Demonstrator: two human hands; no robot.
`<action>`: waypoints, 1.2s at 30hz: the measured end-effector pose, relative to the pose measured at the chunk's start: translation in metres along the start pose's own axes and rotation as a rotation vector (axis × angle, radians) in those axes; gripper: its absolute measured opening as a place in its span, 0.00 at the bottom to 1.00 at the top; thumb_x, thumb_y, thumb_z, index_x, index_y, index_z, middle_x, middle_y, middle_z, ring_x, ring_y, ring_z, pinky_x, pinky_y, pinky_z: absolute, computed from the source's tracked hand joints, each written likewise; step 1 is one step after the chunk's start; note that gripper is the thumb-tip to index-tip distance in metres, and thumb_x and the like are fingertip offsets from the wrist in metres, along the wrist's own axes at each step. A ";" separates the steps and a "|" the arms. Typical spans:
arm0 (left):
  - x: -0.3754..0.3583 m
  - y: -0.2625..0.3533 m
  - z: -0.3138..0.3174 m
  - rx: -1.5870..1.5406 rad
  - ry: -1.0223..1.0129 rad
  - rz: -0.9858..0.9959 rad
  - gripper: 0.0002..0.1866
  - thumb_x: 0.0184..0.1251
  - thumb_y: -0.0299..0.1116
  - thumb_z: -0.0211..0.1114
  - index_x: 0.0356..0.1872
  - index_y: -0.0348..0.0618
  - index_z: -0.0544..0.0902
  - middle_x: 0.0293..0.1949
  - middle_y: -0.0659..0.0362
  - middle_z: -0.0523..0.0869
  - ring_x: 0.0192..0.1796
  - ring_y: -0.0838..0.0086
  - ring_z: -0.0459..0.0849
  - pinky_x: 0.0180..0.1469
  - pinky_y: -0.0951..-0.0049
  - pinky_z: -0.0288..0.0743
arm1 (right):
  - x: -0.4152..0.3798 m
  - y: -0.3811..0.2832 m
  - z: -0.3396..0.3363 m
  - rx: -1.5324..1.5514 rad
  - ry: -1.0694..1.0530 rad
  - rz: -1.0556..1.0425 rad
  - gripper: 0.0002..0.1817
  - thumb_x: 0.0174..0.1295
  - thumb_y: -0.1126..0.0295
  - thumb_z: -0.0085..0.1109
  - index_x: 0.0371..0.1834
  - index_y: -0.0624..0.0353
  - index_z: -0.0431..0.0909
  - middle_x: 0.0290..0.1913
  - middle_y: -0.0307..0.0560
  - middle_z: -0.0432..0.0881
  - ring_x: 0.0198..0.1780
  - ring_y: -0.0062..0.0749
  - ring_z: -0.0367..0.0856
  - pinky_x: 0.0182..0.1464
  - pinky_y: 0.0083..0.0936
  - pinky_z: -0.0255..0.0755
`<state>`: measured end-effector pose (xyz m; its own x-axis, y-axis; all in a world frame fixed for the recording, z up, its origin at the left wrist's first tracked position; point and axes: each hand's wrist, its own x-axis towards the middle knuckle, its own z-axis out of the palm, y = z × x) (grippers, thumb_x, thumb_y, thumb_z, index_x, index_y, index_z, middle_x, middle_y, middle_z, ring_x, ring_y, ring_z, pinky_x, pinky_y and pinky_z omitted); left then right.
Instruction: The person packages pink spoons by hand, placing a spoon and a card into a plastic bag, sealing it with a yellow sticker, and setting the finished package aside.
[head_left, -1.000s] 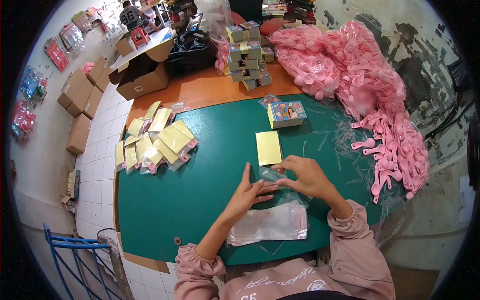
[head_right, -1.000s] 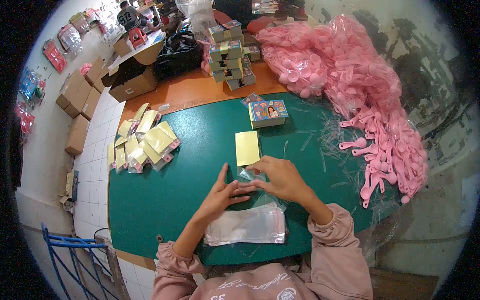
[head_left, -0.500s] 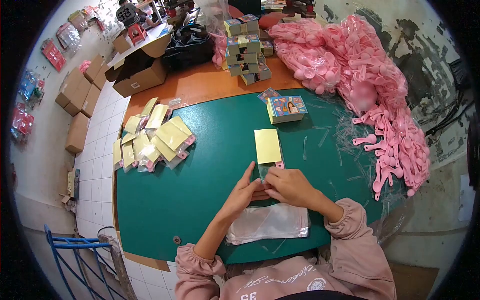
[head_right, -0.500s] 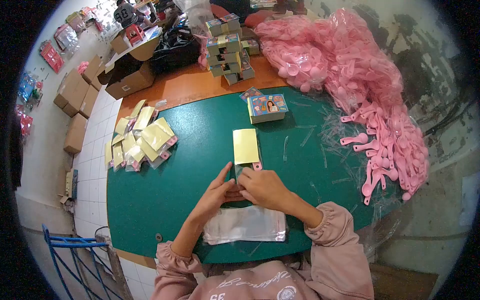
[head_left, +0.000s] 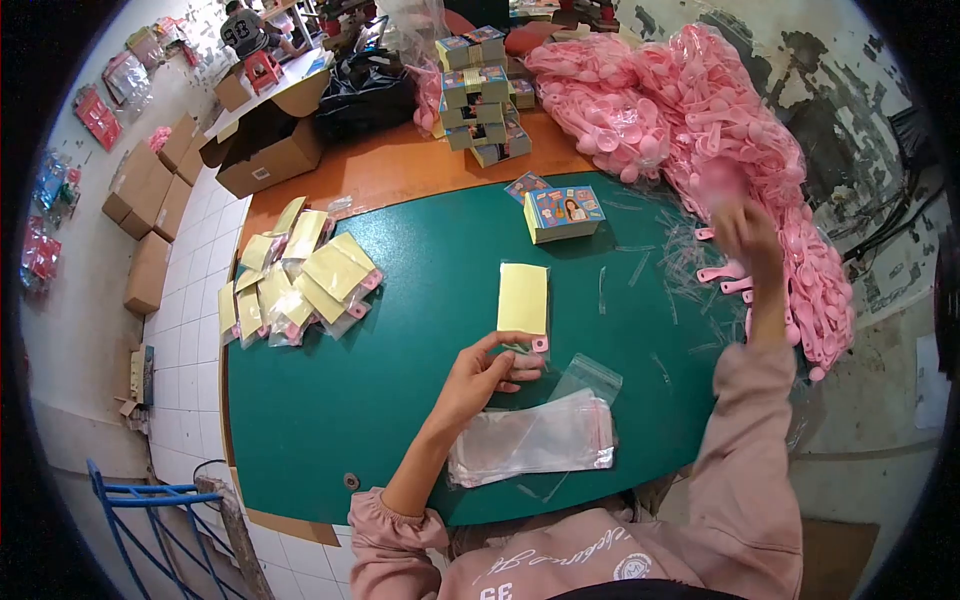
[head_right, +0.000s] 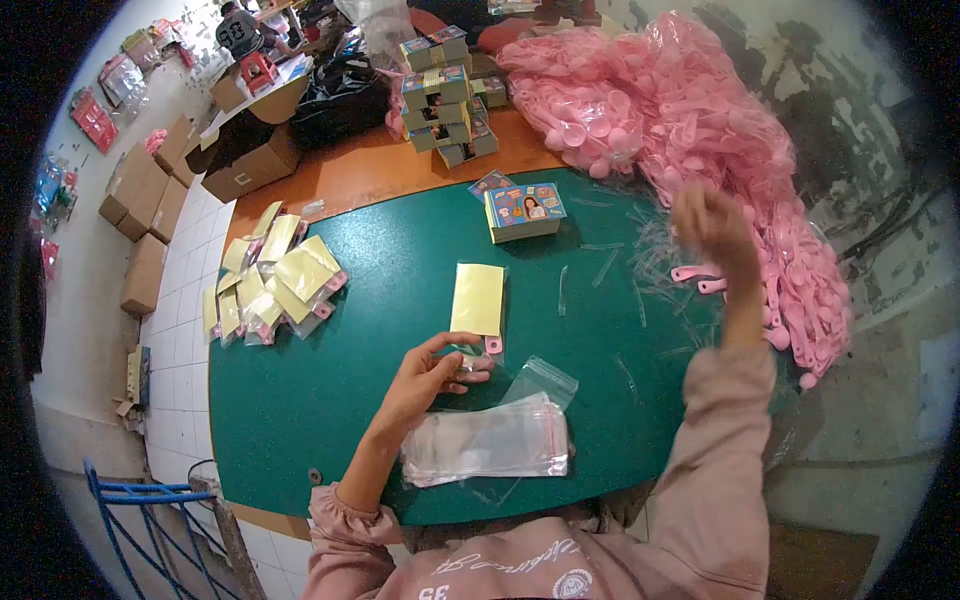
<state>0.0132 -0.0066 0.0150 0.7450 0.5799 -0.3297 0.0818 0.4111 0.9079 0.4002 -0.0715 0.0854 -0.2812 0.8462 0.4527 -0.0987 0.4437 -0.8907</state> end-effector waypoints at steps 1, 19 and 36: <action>0.001 0.001 0.000 -0.001 -0.013 -0.021 0.14 0.69 0.30 0.46 0.52 0.41 0.71 0.45 0.54 0.81 0.44 0.74 0.82 0.39 0.83 0.73 | -0.001 -0.002 -0.032 -0.707 0.264 0.435 0.14 0.45 0.70 0.61 0.35 0.63 0.73 0.29 0.44 0.76 0.38 0.37 0.76 0.41 0.28 0.68; 0.000 0.000 -0.001 -0.207 -0.059 0.052 0.11 0.68 0.29 0.49 0.46 0.38 0.73 0.41 0.58 0.79 0.41 0.76 0.80 0.44 0.80 0.75 | 0.021 0.074 0.170 -0.624 0.105 0.359 0.11 0.51 0.73 0.61 0.37 0.61 0.73 0.40 0.48 0.66 0.42 0.33 0.72 0.45 0.25 0.69; 0.012 -0.007 0.014 0.315 0.449 0.195 0.09 0.58 0.28 0.62 0.33 0.35 0.71 0.28 0.60 0.80 0.32 0.80 0.81 0.28 0.81 0.76 | 0.018 0.096 0.183 0.074 0.519 0.658 0.09 0.56 0.75 0.58 0.30 0.65 0.67 0.27 0.46 0.79 0.27 0.22 0.79 0.27 0.15 0.74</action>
<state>0.0312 -0.0125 0.0087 0.4179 0.8935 -0.1641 0.2157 0.0778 0.9733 0.2107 -0.0680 0.0001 0.1701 0.9618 -0.2146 -0.1355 -0.1929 -0.9718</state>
